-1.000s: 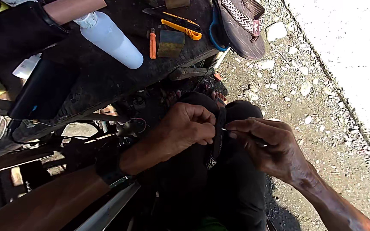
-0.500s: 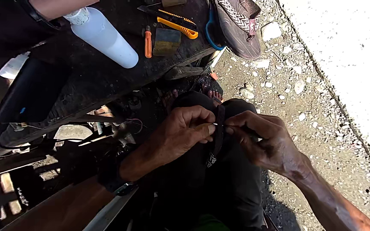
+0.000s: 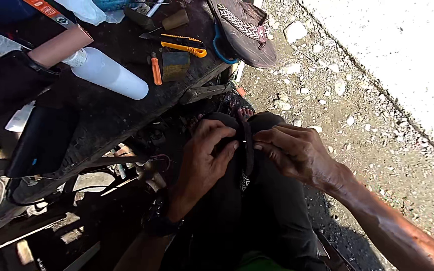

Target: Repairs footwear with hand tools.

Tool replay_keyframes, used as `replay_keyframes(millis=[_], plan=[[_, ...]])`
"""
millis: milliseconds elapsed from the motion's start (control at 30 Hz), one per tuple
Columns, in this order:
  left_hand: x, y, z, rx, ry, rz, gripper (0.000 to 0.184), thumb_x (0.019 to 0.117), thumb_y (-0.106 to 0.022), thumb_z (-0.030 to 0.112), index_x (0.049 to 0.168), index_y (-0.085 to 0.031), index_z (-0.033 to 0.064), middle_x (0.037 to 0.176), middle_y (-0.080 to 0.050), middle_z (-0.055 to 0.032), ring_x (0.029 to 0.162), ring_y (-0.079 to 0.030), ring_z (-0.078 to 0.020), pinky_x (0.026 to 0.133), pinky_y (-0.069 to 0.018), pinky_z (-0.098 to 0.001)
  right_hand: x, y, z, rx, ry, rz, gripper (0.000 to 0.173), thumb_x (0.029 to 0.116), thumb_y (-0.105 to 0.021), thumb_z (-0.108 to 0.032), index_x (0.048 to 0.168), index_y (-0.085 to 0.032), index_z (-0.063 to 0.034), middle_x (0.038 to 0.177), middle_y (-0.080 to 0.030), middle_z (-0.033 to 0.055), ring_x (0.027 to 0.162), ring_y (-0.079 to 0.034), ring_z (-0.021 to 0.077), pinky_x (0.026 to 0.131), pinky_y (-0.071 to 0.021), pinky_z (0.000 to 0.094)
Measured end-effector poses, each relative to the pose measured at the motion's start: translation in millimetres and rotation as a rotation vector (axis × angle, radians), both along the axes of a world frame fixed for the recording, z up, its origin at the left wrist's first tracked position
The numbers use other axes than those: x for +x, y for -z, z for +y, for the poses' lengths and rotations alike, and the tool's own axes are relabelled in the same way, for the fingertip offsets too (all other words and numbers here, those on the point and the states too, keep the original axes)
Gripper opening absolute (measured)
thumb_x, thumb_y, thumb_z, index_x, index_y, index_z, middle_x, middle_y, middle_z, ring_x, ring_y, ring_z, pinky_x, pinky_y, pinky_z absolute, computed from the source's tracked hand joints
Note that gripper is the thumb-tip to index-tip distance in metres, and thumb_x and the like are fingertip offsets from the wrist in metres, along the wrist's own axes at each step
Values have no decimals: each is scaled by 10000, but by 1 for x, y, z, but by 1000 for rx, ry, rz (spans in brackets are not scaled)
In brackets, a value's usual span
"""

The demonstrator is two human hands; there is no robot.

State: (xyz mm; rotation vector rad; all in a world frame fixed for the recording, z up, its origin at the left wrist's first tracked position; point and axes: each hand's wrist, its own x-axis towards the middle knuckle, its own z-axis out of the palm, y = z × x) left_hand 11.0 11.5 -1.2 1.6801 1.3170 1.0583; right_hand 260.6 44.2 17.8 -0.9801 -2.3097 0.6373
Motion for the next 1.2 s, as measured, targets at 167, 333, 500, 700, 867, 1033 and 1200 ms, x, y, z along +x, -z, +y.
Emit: replay_keyframes(millis=[167,333,500,700,867,1033,1200], plan=[[-8,-23,-19,212,102,2,79,935,-744,171,975,-770,108,1151,-653,-56,1011,-629,-87,856,-552,-222,0,1,-1,15,11,1,265,1067,-556,-307,1071,-756,-134,831,-706,-10,726,-646,95,606,-500,280],[8,-30,-70,343,549,251,142,975,-603,158,865,-679,112,1139,-679,-90,1069,-647,-180,944,-534,-287,-1,2,-1,26,9,0,271,1064,-550,-304,1067,-765,-138,841,-718,-19,741,-654,93,616,-506,281],[9,-18,-55,-46,326,-144,105,962,-696,122,947,-727,23,988,-670,-74,910,-662,-107,786,-584,-226,-1,2,-3,33,21,5,258,1059,-560,-293,1056,-767,-139,835,-713,-15,743,-650,102,612,-497,287],[14,-16,-12,-23,39,-252,156,991,-642,57,1087,-725,-35,1065,-701,-106,947,-705,-183,857,-630,-327,-2,2,-4,94,25,-14,252,1056,-567,-287,1054,-765,-132,793,-690,-6,707,-630,123,580,-476,289],[11,-18,-18,-110,100,-266,256,977,-663,60,1201,-646,-64,990,-728,-83,860,-721,-164,786,-636,-321,-2,0,-7,99,58,-49,258,1057,-561,-304,1049,-762,-143,771,-674,-16,673,-610,123,549,-449,292],[7,-21,-17,-252,107,-372,130,989,-637,54,1076,-691,-25,987,-713,-64,813,-709,-145,739,-631,-290,-15,-16,-13,165,73,-283,235,1065,-514,-256,1018,-703,-125,774,-623,24,703,-611,214,538,-449,341],[10,-26,-8,-257,170,-327,142,993,-639,79,1081,-705,-11,982,-707,-63,797,-690,-132,710,-609,-263,-3,-4,-9,180,36,-276,331,1092,-458,-340,993,-684,-120,681,-586,10,596,-578,195,473,-408,337]])
